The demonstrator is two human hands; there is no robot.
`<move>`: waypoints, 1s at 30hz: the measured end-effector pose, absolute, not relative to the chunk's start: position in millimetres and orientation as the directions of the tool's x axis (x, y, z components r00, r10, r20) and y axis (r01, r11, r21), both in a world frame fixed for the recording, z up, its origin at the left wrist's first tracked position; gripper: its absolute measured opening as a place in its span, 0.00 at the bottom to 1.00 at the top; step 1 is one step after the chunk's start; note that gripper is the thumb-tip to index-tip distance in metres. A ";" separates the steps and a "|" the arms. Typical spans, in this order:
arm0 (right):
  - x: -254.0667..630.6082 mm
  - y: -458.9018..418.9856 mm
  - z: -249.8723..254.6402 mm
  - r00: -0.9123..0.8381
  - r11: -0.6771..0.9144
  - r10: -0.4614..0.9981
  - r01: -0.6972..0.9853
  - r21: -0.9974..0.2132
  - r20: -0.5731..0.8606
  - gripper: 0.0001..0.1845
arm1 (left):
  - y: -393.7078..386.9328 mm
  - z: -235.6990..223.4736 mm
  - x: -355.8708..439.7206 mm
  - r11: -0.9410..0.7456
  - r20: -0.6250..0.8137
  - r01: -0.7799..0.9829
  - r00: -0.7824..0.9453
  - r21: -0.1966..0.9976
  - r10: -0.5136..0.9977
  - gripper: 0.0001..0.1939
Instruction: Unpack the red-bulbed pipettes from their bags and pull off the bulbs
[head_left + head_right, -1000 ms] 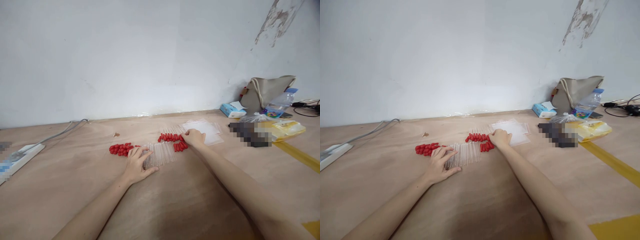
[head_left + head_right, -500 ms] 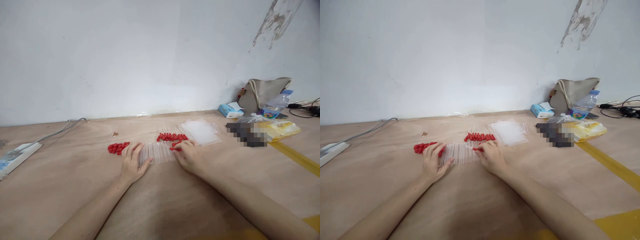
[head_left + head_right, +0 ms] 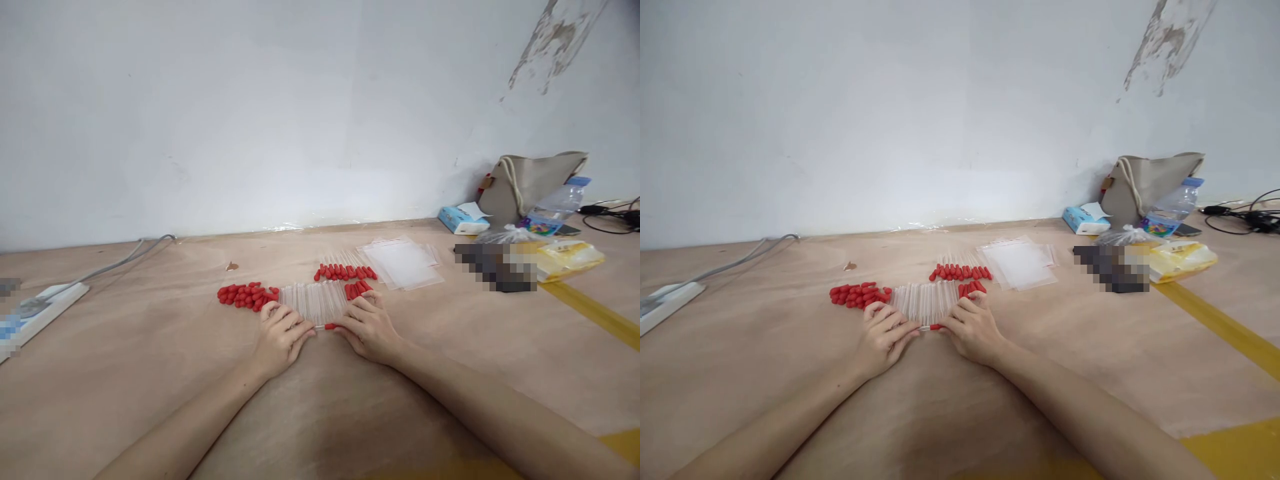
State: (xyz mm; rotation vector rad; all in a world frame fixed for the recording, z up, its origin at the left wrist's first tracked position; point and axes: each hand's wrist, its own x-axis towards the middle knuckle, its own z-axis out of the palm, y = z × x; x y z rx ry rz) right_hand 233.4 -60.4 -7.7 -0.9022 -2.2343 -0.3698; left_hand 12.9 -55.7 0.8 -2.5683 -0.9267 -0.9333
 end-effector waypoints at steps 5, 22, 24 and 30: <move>234.5 -60.5 -8.7 -0.558 0.735 0.501 0.678 0.016 0.661 0.08 | -58.6 1.8 11.8 -0.770 0.629 0.638 0.601 -0.008 0.492 0.07; 256.2 -59.6 -6.9 -0.464 0.711 0.573 0.692 -0.127 0.675 0.07 | -56.1 -1.6 -13.3 -0.734 0.695 0.677 0.498 0.062 0.518 0.06; 263.1 -53.9 -8.2 -0.344 0.675 0.627 0.688 -0.267 0.699 0.07 | -55.4 -4.7 -21.8 -0.723 0.702 0.680 0.456 0.123 0.548 0.08; 267.1 -35.3 -12.0 -0.047 0.591 0.690 0.613 -0.524 0.723 0.11 | -49.0 -7.6 -19.9 -0.675 0.701 0.694 0.351 0.250 0.621 0.18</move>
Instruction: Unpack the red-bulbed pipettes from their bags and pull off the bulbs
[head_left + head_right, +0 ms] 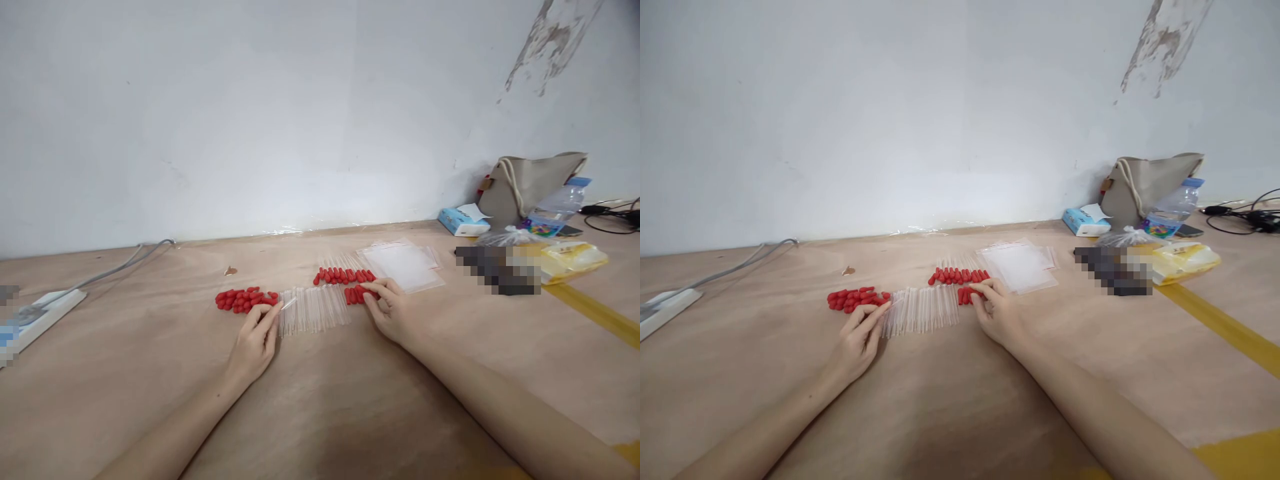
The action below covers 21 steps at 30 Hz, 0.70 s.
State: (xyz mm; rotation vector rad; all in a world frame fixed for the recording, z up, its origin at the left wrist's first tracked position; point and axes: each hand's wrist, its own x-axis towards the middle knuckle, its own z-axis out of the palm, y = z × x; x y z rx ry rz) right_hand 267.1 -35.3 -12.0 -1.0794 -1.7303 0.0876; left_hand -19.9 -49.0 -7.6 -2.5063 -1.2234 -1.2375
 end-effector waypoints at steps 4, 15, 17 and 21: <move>274.7 -26.2 -14.7 0.087 0.463 0.749 0.641 -0.612 0.657 0.14 | -35.5 -1.5 -12.0 -0.662 0.726 0.706 0.316 0.250 0.611 0.18; 289.7 -20.5 -14.6 0.173 0.176 0.865 0.774 -0.609 0.470 0.11 | -18.2 -1.7 14.7 -0.692 0.710 0.640 0.311 0.335 0.631 0.07; 289.2 -21.2 -14.3 0.174 0.155 0.873 0.786 -0.599 0.455 0.10 | -19.1 -3.2 16.8 -0.712 0.713 0.620 0.331 0.330 0.618 0.07; 289.1 -21.5 -14.3 0.187 0.120 0.878 0.806 -0.580 0.441 0.09 | -22.1 -5.4 18.8 -0.739 0.703 0.600 0.381 0.306 0.600 0.07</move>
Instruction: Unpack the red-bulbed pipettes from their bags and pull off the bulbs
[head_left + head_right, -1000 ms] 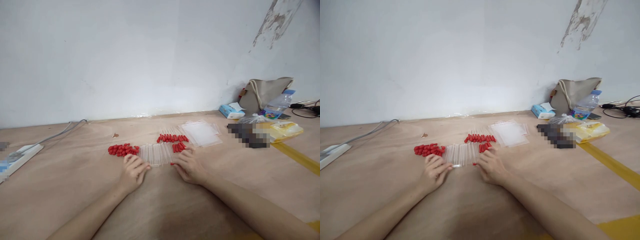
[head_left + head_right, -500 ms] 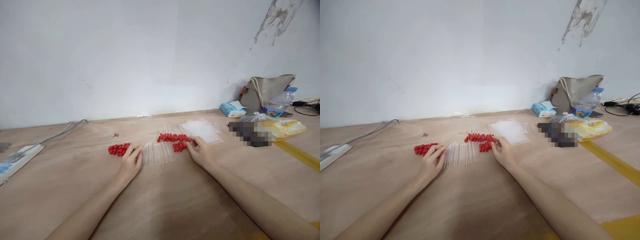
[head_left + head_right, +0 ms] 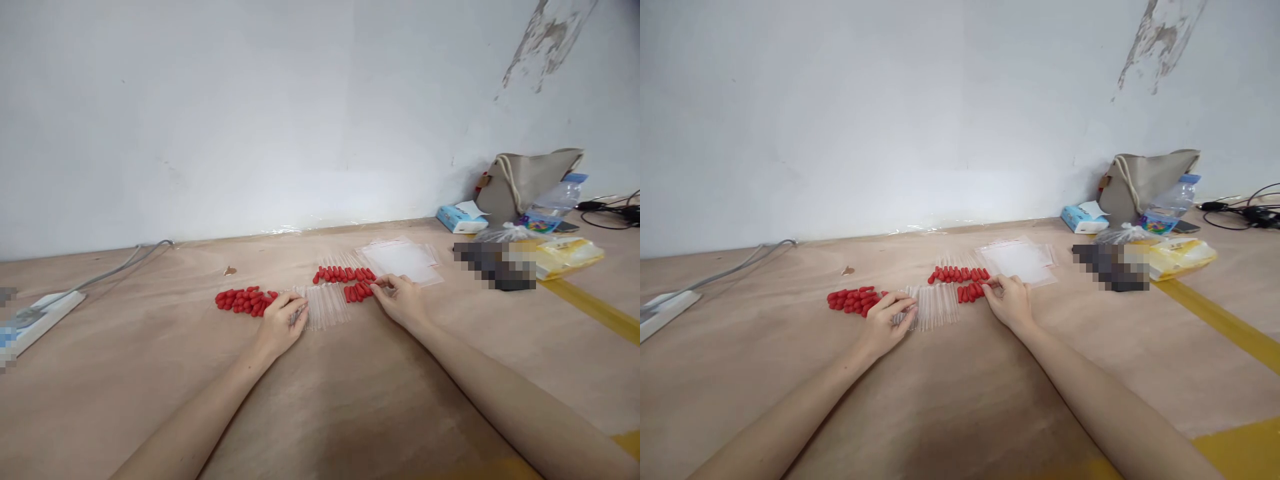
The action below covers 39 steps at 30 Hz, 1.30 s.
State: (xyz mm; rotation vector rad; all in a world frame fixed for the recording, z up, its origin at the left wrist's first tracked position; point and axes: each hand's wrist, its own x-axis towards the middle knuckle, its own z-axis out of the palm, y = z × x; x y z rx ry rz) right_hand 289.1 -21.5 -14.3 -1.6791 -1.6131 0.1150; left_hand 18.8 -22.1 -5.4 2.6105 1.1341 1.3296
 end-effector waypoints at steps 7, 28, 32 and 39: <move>288.6 -21.1 -12.0 0.213 0.047 0.891 0.834 -0.549 0.400 0.09 | -24.5 -6.4 16.6 -0.729 0.648 0.639 0.451 0.246 0.614 0.13; 280.0 -16.2 -1.7 0.098 0.156 0.828 0.906 -0.394 0.553 0.11 | -36.1 3.6 14.0 -0.664 0.556 0.741 0.511 0.102 0.656 0.28; 262.1 0.1 12.5 0.000 0.204 0.853 0.920 -0.334 0.521 0.11 | -35.2 2.5 15.2 -0.656 0.536 0.746 0.509 0.114 0.673 0.26; 235.5 20.4 16.9 -0.060 0.161 0.921 0.959 -0.235 0.386 0.10 | -34.2 0.4 15.5 -0.631 0.540 0.768 0.486 0.112 0.687 0.29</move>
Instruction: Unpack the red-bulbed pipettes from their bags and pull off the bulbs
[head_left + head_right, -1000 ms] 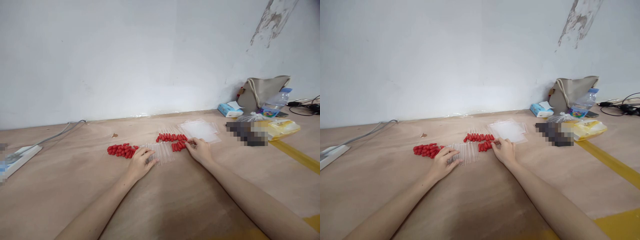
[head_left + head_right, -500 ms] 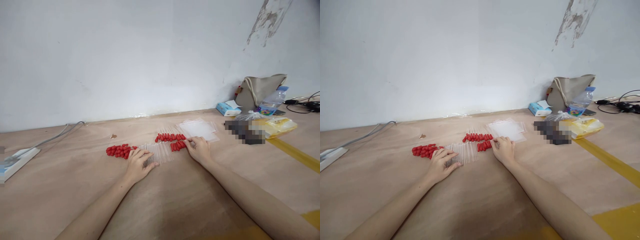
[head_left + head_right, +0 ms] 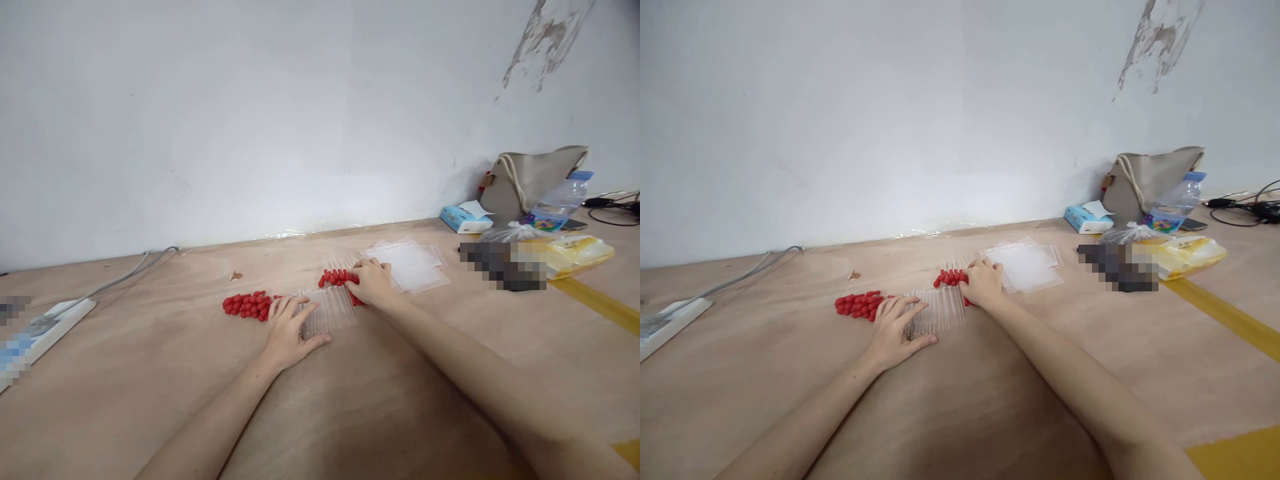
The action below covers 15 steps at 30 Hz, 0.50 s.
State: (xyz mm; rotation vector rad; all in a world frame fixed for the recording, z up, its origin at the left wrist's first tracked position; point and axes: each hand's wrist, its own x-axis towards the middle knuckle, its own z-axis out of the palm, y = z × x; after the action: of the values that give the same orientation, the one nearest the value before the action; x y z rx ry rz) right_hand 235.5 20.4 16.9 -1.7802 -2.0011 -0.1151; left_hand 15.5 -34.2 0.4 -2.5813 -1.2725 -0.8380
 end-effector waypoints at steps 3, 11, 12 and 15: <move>231.9 21.9 15.4 -0.024 0.127 0.927 0.959 -0.255 0.373 0.10 | -35.0 0.5 16.0 -0.618 0.557 0.778 0.463 0.118 0.689 0.33; 240.7 17.8 18.9 0.231 0.023 0.894 0.831 -0.556 0.383 0.11 | -34.5 0.0 13.8 -0.563 0.602 0.809 0.367 0.170 0.709 0.26; 244.1 16.1 17.8 0.264 0.023 0.895 0.777 -0.629 0.359 0.11 | -34.1 -0.2 13.3 -0.562 0.607 0.808 0.359 0.179 0.709 0.23; 253.3 7.3 12.2 0.288 0.085 0.898 0.626 -0.775 0.332 0.12 | -33.1 -1.4 12.3 -0.573 0.620 0.798 0.359 0.184 0.698 0.19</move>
State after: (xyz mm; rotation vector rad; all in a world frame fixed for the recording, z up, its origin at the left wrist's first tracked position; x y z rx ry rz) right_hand 253.3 7.3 12.2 -1.6264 -1.4237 0.3666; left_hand 12.3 -33.1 -1.4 -2.4630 -1.3675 -1.0085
